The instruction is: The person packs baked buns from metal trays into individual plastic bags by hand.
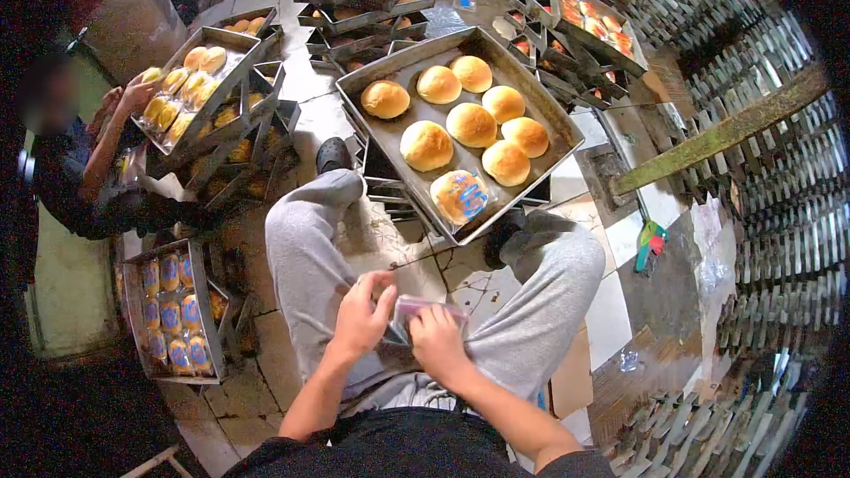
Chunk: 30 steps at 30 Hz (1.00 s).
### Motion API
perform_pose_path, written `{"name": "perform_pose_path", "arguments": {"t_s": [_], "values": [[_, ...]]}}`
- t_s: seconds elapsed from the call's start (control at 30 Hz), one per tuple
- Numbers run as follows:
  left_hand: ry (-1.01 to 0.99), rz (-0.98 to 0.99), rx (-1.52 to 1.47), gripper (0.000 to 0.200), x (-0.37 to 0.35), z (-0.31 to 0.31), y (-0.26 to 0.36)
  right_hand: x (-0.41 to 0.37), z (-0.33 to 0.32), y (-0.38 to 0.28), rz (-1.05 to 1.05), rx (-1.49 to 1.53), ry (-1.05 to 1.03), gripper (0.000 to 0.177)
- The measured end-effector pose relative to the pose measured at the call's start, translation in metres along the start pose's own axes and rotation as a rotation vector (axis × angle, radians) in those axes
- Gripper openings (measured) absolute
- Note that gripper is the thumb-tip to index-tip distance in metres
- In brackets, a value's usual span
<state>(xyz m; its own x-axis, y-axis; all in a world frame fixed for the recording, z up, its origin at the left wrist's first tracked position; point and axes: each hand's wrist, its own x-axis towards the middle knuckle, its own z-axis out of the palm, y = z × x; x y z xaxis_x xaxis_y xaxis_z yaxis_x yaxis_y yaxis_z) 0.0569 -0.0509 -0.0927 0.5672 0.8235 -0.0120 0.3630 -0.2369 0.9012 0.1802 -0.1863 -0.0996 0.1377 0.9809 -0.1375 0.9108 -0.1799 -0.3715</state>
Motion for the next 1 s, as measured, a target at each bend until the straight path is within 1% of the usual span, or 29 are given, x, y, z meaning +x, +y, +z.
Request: {"name": "perform_pose_path", "arguments": {"t_s": [0.07,0.1,0.2,0.23,0.33,0.37,0.47,0.5,0.6,0.63,0.73,0.77,0.87,0.9,1.0], "values": [[-0.131,-0.005,0.152,0.023,-0.007,0.005,-0.003,-0.015,0.039,0.005,0.020,0.007,0.004,0.031],[-0.200,-0.007,0.232,0.023,-0.011,0.006,-0.004,-0.016,0.041,0.001,0.033,0.016,0.006,0.032],[-0.293,0.165,0.152,0.019,-0.017,0.017,-0.015,-0.013,0.032,0.001,-0.136,-0.184,0.201,0.032],[-0.342,0.186,0.179,0.020,-0.019,0.017,-0.018,-0.013,0.030,0.001,-0.104,-0.183,0.176,0.034],[-0.452,-0.043,0.200,0.026,-0.020,0.013,-0.020,-0.017,0.026,0.004,0.039,0.116,0.071,0.038],[-0.457,-0.132,0.182,0.032,-0.020,0.010,-0.019,-0.018,0.026,0.004,0.031,0.032,0.042,0.043],[-0.397,-0.069,0.175,0.029,-0.020,0.017,-0.020,-0.021,0.034,0.003,-0.112,-0.287,0.112,0.041],[-0.434,-0.076,0.187,0.028,-0.018,0.014,-0.004,-0.021,0.034,0.003,-0.128,-0.289,0.165,0.037],[-0.432,-0.036,0.231,0.027,-0.023,0.016,-0.005,-0.020,0.042,0.009,-0.036,-0.167,0.249,0.036],[-0.415,-0.036,0.253,0.026,-0.024,0.018,-0.009,-0.021,0.042,0.009,-0.032,-0.165,0.242,0.034],[-0.328,0.062,0.197,0.025,-0.022,0.025,-0.008,-0.025,0.030,0.007,-0.045,-0.178,0.110,0.029],[-0.357,-0.024,0.280,0.026,-0.024,0.022,0.000,-0.026,0.022,0.006,-0.042,-0.124,0.229,0.023],[-0.532,-0.260,0.410,0.028,-0.023,0.020,0.007,-0.034,0.013,0.009,0.051,0.174,0.259,0.020],[-0.575,-0.297,0.390,0.031,-0.020,0.017,0.013,-0.035,0.017,0.013,0.044,0.296,0.311,0.017],[-0.523,-0.075,0.218,0.023,-0.020,0.020,-0.012,-0.034,0.021,0.034,0.019,0.432,0.218,0.015]]}}
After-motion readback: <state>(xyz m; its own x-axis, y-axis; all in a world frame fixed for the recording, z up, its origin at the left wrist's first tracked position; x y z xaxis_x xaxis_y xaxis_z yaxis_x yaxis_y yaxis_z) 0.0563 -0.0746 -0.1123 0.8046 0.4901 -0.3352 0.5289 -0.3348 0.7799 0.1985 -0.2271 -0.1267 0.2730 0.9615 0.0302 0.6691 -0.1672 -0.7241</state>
